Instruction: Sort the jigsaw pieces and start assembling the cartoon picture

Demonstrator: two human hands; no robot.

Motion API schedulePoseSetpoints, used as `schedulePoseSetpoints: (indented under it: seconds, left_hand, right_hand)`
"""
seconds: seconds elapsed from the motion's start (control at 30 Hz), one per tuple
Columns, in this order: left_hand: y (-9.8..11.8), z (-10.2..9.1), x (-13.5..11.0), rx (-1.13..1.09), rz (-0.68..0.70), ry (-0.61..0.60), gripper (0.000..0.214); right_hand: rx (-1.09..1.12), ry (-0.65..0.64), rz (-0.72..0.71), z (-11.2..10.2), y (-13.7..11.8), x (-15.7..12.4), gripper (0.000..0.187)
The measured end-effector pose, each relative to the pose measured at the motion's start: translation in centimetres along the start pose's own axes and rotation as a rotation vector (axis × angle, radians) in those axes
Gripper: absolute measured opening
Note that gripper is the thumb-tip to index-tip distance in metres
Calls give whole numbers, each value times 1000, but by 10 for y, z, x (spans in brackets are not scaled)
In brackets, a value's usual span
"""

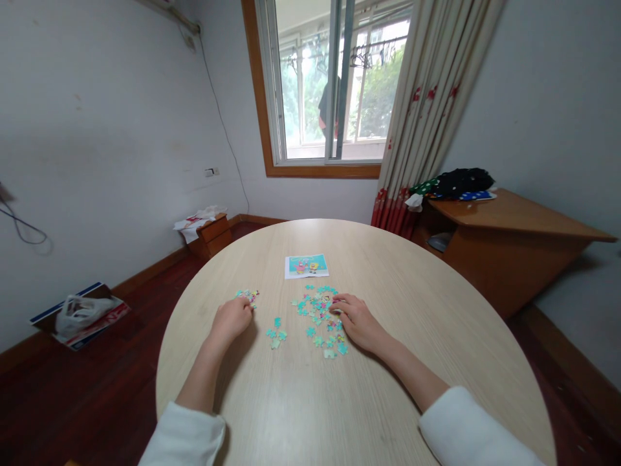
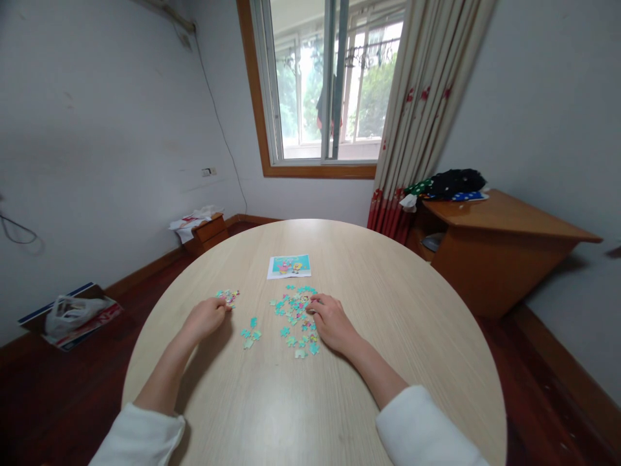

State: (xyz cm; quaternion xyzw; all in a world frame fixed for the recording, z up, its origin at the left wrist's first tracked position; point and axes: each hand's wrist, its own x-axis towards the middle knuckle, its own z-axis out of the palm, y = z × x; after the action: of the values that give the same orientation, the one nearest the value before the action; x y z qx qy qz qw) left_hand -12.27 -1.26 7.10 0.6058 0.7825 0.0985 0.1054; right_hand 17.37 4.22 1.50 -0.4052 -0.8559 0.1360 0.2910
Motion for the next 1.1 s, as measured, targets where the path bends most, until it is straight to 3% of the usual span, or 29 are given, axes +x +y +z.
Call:
schedulePoseSetpoints:
  seconds: [0.13,0.3,0.43,0.6,0.73,0.87,1.1]
  left_hand:
    - [-9,-5,-1,63,-130,78,27]
    - [3,4,0,-191,32,210,30]
    - [21,18,-1,-230,184,125,25]
    - [32,30,-14,-193,242,59,27]
    - [38,44,-28,-85,271,59,49]
    - [51,62,-39,88,253,-107,61]
    - [75,70,-51,58,425,-76,60]
  right_hand:
    - [-6,0,6,0,-1,0,33]
    - [-56,9,43,-3,-2,0,31]
    - [-83,25,88,-5,0,1,30]
    - [-88,10,90,-3,2,0,35]
    - [-131,-72,39,0,-2,-3,42]
    - [-159,-197,-5,-1,-10,-5,41]
    - [-119,-146,-104,-8,-17,-4,27]
